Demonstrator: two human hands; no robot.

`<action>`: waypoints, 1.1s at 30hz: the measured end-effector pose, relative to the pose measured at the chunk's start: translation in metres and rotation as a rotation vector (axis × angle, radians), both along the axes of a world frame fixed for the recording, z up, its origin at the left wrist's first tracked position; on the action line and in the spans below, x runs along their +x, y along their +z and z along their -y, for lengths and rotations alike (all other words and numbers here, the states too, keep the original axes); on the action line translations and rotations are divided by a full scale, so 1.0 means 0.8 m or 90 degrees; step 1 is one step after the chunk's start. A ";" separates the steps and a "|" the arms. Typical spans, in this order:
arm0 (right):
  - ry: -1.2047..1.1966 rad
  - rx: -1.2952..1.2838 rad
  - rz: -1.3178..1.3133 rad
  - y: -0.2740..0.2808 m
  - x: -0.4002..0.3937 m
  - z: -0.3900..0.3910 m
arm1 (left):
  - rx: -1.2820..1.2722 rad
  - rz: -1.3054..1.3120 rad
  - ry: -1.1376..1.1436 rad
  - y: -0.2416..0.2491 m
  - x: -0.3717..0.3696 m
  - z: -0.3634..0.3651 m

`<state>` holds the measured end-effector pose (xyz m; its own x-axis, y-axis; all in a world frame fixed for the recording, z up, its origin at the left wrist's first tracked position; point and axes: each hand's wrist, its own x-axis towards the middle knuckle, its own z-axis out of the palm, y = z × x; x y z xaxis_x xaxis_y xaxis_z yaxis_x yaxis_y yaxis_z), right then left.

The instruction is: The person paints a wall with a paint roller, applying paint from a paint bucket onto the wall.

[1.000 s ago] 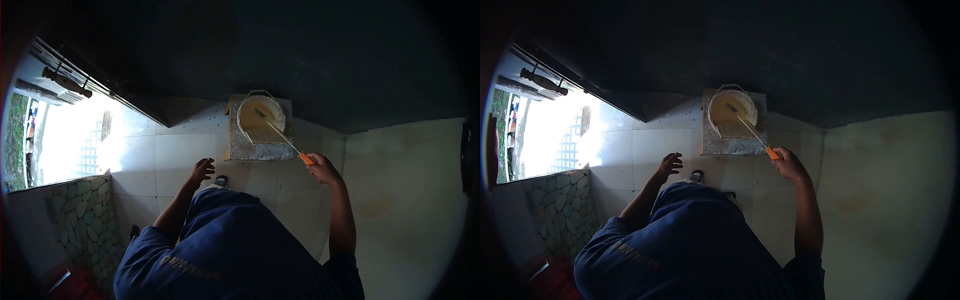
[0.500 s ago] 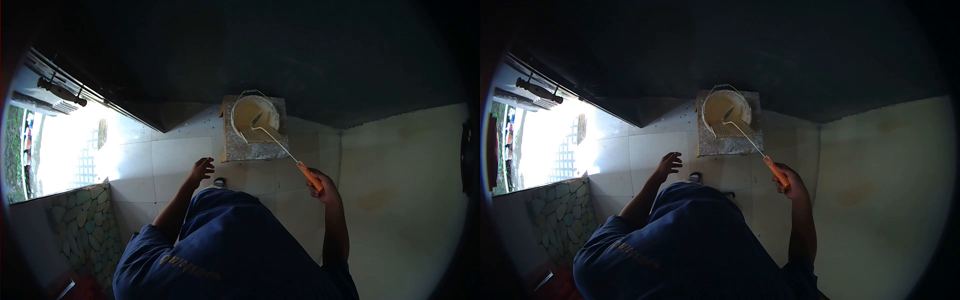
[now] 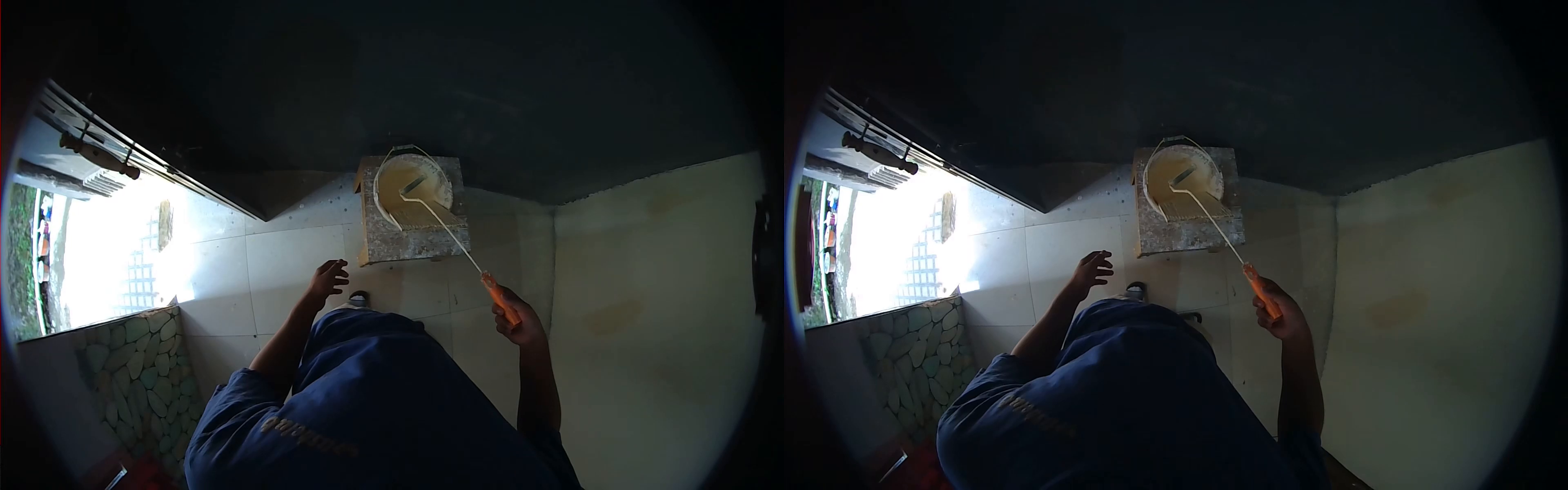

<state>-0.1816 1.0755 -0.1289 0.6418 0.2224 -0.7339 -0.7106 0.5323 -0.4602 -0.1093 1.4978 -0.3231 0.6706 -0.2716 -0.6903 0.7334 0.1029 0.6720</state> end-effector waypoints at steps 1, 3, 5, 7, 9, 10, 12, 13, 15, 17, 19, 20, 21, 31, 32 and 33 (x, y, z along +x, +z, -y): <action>0.055 -0.096 0.013 0.012 0.001 -0.004 | 0.001 0.000 0.001 0.002 -0.001 -0.001; 0.107 -0.188 0.026 0.023 0.004 -0.003 | 0.000 0.008 -0.011 0.004 -0.002 -0.004; 0.253 -0.406 0.120 0.032 0.011 0.014 | 0.003 0.008 -0.021 0.007 -0.005 -0.006; 0.350 -0.527 0.107 0.099 0.032 -0.004 | 0.004 0.008 -0.034 0.006 -0.006 -0.004; 0.453 -0.647 0.093 0.134 0.047 -0.008 | -0.011 0.007 -0.032 0.003 -0.007 -0.004; 0.516 -0.751 0.188 0.140 0.050 -0.004 | -0.011 0.009 -0.034 0.003 -0.008 -0.004; 0.578 -0.854 0.287 0.163 0.062 -0.012 | -0.011 0.024 -0.037 0.002 -0.012 -0.002; 0.628 -0.904 0.254 0.183 0.070 -0.029 | -0.012 0.025 -0.037 0.003 -0.015 -0.002; 0.691 -0.959 0.249 0.194 0.079 -0.040 | -0.018 0.014 -0.032 0.003 -0.021 -0.002; 0.718 -0.972 0.213 0.199 0.089 -0.052 | -0.012 0.010 -0.025 0.004 -0.028 -0.004; 0.748 -0.984 0.180 0.199 0.096 -0.060 | -0.006 0.006 -0.014 0.003 -0.034 -0.005; 0.767 -1.000 0.189 0.194 0.099 -0.062 | -0.004 0.000 -0.012 0.002 -0.037 -0.007; 0.787 -1.015 0.199 0.191 0.101 -0.064 | -0.002 -0.007 -0.011 0.000 -0.040 -0.009; 0.872 -1.060 0.168 0.165 0.126 -0.094 | -0.002 0.017 0.014 0.002 -0.061 -0.015; 0.878 -1.055 0.200 0.152 0.129 -0.087 | -0.003 0.013 0.015 0.003 -0.062 -0.015; 0.885 -1.050 0.233 0.139 0.132 -0.080 | -0.004 0.009 0.017 0.004 -0.063 -0.015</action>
